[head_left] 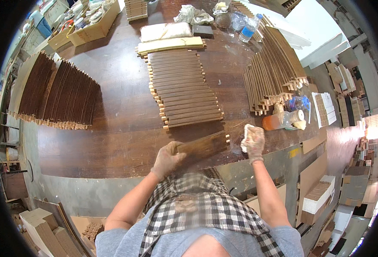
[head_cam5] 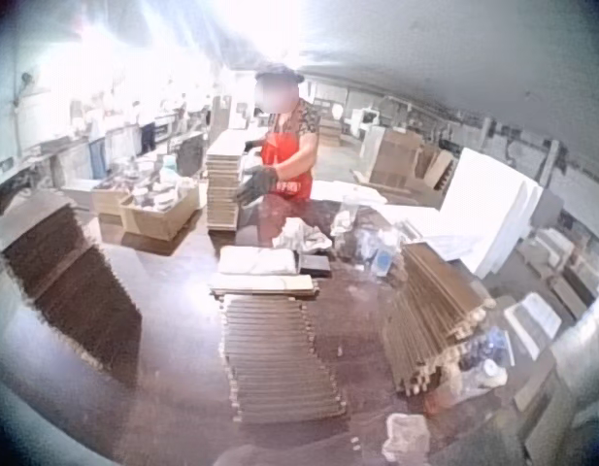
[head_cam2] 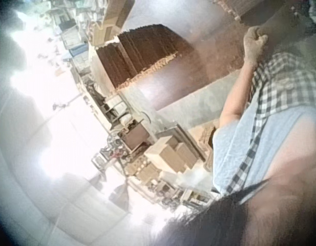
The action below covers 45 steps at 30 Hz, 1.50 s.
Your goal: The person wipes individual wooden slats with a cloth, handling them one at a time and placing them into a stack on a work table.
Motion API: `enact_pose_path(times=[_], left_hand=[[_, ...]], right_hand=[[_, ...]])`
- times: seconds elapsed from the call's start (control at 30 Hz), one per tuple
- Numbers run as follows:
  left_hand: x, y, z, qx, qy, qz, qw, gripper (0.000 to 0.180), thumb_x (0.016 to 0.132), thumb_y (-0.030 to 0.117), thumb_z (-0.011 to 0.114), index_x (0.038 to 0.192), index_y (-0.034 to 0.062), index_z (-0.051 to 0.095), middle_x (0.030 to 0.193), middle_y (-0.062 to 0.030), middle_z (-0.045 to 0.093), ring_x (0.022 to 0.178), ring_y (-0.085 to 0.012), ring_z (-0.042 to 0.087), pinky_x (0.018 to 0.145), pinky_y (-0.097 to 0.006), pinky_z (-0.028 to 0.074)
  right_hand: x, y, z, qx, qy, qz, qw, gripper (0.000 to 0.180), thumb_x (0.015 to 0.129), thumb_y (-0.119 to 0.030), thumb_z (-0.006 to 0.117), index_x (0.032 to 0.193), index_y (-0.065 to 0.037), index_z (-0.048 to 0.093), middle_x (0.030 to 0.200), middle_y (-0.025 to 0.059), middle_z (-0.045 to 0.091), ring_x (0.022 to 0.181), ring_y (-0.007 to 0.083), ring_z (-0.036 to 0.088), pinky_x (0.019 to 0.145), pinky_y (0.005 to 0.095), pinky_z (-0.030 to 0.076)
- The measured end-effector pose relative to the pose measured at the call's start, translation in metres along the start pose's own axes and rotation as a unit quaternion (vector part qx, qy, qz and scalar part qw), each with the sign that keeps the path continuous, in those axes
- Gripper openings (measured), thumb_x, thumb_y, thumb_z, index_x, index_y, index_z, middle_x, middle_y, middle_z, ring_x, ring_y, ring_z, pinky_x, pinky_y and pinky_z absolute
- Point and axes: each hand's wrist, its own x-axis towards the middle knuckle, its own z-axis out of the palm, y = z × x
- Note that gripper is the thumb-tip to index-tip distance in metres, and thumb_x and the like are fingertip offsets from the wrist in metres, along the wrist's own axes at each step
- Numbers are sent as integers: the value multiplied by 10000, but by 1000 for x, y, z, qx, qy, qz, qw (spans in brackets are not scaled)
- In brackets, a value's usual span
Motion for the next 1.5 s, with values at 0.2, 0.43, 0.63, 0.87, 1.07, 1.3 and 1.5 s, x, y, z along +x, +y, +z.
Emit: enact_pose_path(times=[0.2,0.43,0.63,0.87,1.07,1.3,1.5], left_hand=[[-25,8,-2,403,29,368,837,502,714,213,849,1155,65,662,1374,-189,566,1277,-423,517,1024,-522,445],[-25,-15,24,415,101,295,855,1048,665,349,880,1473,-62,354,1385,-223,526,1261,-424,505,1045,-534,401],[-19,-26,27,355,97,319,873,1015,665,153,863,1499,-61,324,1305,-179,596,1184,-365,561,1009,-469,422],[-19,-26,22,343,78,312,883,1027,687,139,874,1512,-54,294,1331,-190,571,1215,-386,539,1041,-472,417],[-22,-30,18,351,57,326,876,1031,700,173,877,1513,-58,288,1339,-205,547,1222,-386,532,1035,-480,423],[-26,-15,15,372,66,317,870,1030,672,177,886,1498,-48,312,1355,-217,528,1240,-398,516,1077,-504,389],[-29,-27,9,333,100,292,891,1056,637,178,878,1505,-55,324,1276,-164,619,1191,-387,535,1044,-501,402]], right_hand=[[-23,-28,-28,239,60,224,943,197,950,38,598,1127,-20,662,1111,42,578,995,158,608,900,322,523],[-17,-159,-10,94,-17,-100,990,217,809,-26,661,1023,12,660,1045,162,651,1002,296,637,935,401,522],[-41,-154,60,-79,-144,-219,962,132,882,-191,588,815,-95,649,893,93,683,830,261,613,775,410,476],[9,-43,4,-19,48,-47,998,174,777,-60,634,949,-45,655,932,147,618,926,323,617,843,454,516],[-50,-171,61,12,-111,-244,963,79,810,-133,595,825,-133,672,947,70,688,832,233,621,785,395,473],[-16,-31,-1,-74,-14,-63,995,262,801,-31,675,1060,-72,679,1040,165,632,1045,361,595,931,454,477],[-33,-131,13,24,-88,-188,978,281,740,-66,730,1018,-61,690,1045,110,643,1033,301,602,909,402,505]])
